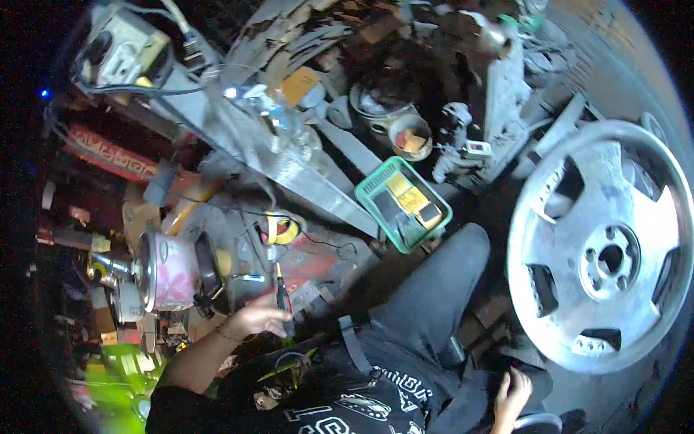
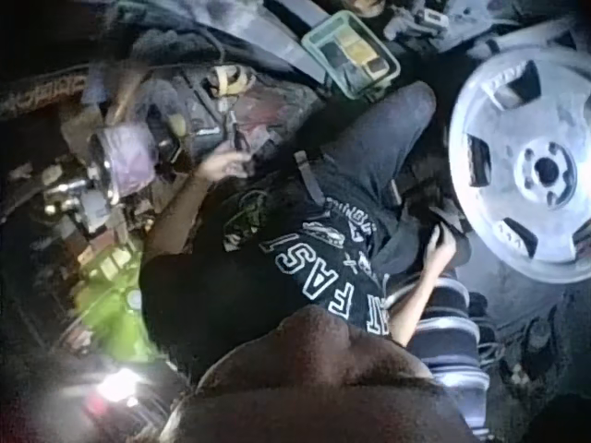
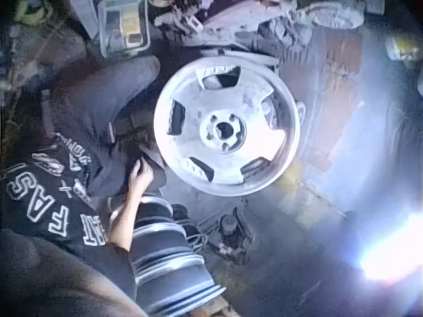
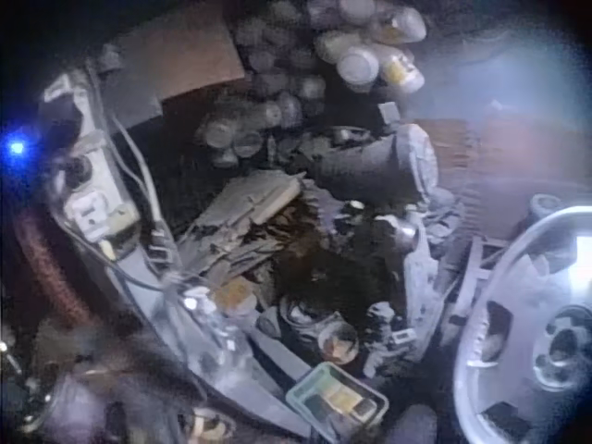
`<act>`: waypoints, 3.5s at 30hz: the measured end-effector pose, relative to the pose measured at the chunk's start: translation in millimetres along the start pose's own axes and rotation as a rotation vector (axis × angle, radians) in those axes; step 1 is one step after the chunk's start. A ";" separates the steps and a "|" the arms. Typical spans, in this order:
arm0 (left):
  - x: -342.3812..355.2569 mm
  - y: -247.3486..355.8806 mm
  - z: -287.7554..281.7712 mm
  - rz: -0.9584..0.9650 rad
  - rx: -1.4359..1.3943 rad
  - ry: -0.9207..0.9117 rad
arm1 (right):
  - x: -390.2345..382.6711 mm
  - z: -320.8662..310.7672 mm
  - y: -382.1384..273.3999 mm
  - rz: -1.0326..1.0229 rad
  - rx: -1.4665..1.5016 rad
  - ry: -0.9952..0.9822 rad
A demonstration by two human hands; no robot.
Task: The person peels old tape from a rotary tool bit, folds a strip of sandpaper onto the bit, and wraps masking tape around it by hand.
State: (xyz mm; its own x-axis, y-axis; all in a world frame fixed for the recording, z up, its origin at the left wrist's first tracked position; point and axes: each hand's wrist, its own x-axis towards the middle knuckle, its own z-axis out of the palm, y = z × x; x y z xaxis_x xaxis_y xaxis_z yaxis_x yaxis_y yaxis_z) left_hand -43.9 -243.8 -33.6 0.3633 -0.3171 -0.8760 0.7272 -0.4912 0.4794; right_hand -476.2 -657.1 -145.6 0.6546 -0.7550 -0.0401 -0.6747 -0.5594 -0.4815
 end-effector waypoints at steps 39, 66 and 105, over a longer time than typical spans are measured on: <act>83.0 68.9 380.5 0.508 0.857 -0.847 | -2.8 29.7 -144.6 0.432 1.896 0.050; 101.9 57.3 358.5 0.441 0.684 -1.007 | 4.4 -2.7 -147.1 0.399 1.002 0.185; 101.1 55.2 354.2 0.495 0.671 -0.988 | 10.1 -14.1 -146.5 0.244 0.822 0.205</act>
State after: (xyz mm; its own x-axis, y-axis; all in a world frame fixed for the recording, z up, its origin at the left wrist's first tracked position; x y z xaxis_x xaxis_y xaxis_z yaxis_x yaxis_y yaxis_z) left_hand -173.3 -590.2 -77.2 -0.2826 -0.9017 -0.3273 0.1026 -0.3676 0.9243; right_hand -375.5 -587.6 -63.1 0.3967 -0.9120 -0.1042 -0.2769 -0.0107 -0.9608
